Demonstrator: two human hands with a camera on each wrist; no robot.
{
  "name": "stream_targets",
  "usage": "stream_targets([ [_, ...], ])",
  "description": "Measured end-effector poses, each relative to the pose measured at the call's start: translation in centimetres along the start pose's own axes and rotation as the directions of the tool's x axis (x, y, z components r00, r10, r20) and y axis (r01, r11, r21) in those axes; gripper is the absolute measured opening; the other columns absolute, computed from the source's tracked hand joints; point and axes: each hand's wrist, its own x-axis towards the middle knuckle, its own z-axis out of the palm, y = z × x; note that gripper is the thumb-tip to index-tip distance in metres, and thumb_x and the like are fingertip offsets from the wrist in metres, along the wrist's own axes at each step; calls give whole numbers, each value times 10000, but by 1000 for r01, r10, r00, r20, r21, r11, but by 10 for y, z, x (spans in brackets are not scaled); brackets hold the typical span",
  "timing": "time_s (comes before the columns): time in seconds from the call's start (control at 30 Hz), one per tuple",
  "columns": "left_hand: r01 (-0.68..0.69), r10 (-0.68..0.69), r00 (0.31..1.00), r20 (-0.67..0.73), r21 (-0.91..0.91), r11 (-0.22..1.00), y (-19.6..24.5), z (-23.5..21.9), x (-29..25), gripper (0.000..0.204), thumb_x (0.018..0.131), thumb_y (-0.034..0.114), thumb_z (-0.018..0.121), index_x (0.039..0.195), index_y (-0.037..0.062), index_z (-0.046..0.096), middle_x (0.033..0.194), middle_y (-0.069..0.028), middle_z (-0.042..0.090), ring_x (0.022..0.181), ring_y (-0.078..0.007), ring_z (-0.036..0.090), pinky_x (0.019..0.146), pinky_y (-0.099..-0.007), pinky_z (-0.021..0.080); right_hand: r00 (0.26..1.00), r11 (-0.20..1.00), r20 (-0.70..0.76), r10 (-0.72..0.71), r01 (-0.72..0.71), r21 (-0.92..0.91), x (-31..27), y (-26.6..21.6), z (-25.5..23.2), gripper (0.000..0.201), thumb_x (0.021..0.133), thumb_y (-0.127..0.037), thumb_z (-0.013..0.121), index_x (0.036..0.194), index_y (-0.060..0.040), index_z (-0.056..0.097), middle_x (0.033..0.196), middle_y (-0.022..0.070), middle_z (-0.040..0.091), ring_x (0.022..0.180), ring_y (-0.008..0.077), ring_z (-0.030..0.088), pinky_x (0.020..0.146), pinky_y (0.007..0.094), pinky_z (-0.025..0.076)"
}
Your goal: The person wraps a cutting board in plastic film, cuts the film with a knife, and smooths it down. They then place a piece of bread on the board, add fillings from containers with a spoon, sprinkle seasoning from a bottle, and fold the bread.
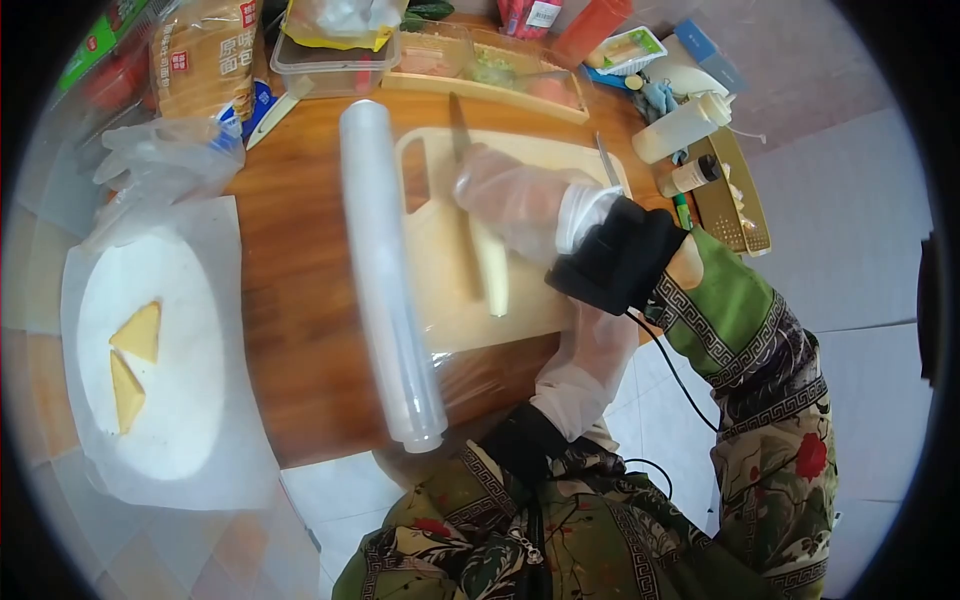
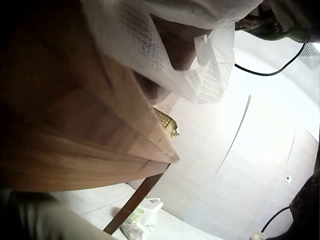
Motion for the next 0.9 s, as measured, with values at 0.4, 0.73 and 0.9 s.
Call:
stream_targets([
  [0.4, 4, -5, 991, 135, 2, 1000, 4, -3, 1, 526, 796, 27, 706, 1309, 82, 601, 1206, -146, 620, 1115, -335, 588, 988, -407, 461, 995, 996, 62, -80, 82, -32, 2, -9, 21, 138, 679, -37, 689, 816, -39, 704, 844, 180, 682, 866, 342, 652, 764, 395, 521],
  [0.73, -41, 28, 985, 168, 71, 997, -3, -3, -8, 517, 816, 26, 687, 1322, 74, 592, 1218, -142, 618, 1131, -325, 583, 997, -404, 458, 893, 908, 434, 116, 82, -411, -12, -44, 32, 215, 811, -109, 611, 997, -17, 669, 1015, 178, 642, 999, 305, 616, 886, 397, 498],
  [0.9, -75, 55, 979, 195, 99, 992, 1, 2, -17, 513, 825, 26, 677, 1328, 70, 587, 1224, -140, 617, 1139, -320, 581, 1001, -403, 456, 764, 817, 579, 284, 123, -563, -33, -64, 19, 261, 883, -144, 566, 1084, -2, 651, 1123, 183, 623, 1070, 294, 595, 952, 398, 488],
])
